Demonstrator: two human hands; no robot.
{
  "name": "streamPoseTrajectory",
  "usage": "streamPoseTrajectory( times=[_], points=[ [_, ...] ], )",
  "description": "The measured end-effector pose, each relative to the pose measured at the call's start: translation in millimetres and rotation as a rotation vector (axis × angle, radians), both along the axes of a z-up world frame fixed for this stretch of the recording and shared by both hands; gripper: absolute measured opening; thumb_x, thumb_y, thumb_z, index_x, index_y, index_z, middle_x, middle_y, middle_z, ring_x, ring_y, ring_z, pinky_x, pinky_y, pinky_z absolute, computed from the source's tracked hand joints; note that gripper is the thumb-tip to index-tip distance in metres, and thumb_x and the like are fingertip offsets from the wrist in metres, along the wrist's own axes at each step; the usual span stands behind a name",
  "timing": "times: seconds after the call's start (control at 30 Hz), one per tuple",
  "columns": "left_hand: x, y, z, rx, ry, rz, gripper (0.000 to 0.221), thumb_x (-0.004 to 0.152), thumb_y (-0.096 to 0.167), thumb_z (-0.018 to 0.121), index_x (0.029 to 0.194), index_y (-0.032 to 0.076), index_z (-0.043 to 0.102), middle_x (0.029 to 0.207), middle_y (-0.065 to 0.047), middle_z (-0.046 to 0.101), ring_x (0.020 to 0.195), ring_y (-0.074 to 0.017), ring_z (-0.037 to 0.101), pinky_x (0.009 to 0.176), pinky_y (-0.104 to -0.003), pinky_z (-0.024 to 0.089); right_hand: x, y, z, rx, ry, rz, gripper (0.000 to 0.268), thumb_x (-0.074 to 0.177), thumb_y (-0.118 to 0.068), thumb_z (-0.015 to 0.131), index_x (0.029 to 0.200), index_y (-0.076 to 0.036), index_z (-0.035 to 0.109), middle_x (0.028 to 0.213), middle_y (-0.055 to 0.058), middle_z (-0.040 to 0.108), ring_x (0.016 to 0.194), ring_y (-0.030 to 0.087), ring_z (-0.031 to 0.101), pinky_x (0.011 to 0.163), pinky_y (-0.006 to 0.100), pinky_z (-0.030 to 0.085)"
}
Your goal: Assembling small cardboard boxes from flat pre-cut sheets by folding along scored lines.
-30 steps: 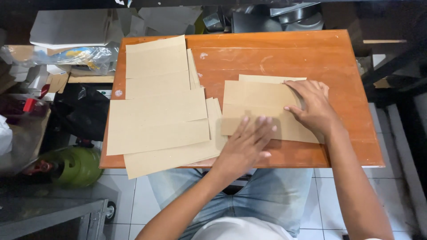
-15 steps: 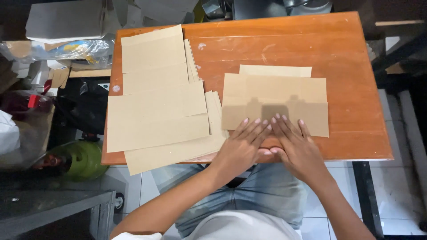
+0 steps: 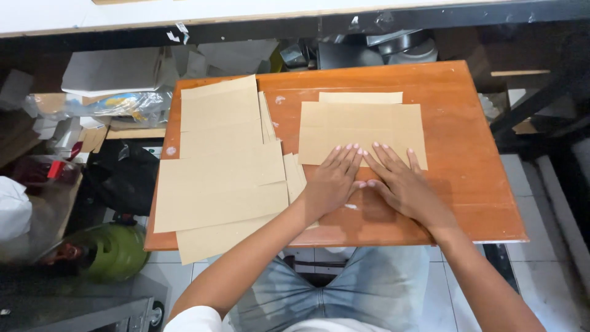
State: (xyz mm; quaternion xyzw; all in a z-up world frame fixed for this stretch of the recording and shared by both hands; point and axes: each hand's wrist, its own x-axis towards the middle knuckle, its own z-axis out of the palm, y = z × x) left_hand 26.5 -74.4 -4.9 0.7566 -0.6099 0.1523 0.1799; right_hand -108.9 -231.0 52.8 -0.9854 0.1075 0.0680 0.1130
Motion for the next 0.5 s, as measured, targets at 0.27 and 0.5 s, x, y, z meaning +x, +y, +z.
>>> streamPoseTrajectory(
  times=[0.27,0.5],
  points=[
    [23,22,33,0.427,-0.129,0.098,0.073,0.104,0.054,0.027,0.155,0.002,0.034,0.154,-0.021,0.045,0.147,-0.0312,0.037,0.130,-0.045,0.008,-11,-24,8,-0.148,0.014,-0.039,0.058,0.103,-0.058,0.030,0.160,-0.042,0.032,0.171,0.000,0.026,0.157,0.025,0.023,0.125,0.063,0.013],
    [16,22,42,0.456,-0.082,0.094,0.077,0.106,0.056,0.019,0.154,-0.002,0.036,0.155,-0.020,0.045,0.153,-0.0270,0.030,0.131,-0.044,0.004,12,-2,-8,-0.098,0.019,0.019,0.067,0.101,-0.063,0.034,0.162,-0.037,0.029,0.168,-0.012,0.030,0.156,0.018,0.025,0.127,0.057,0.015]
  ],
)
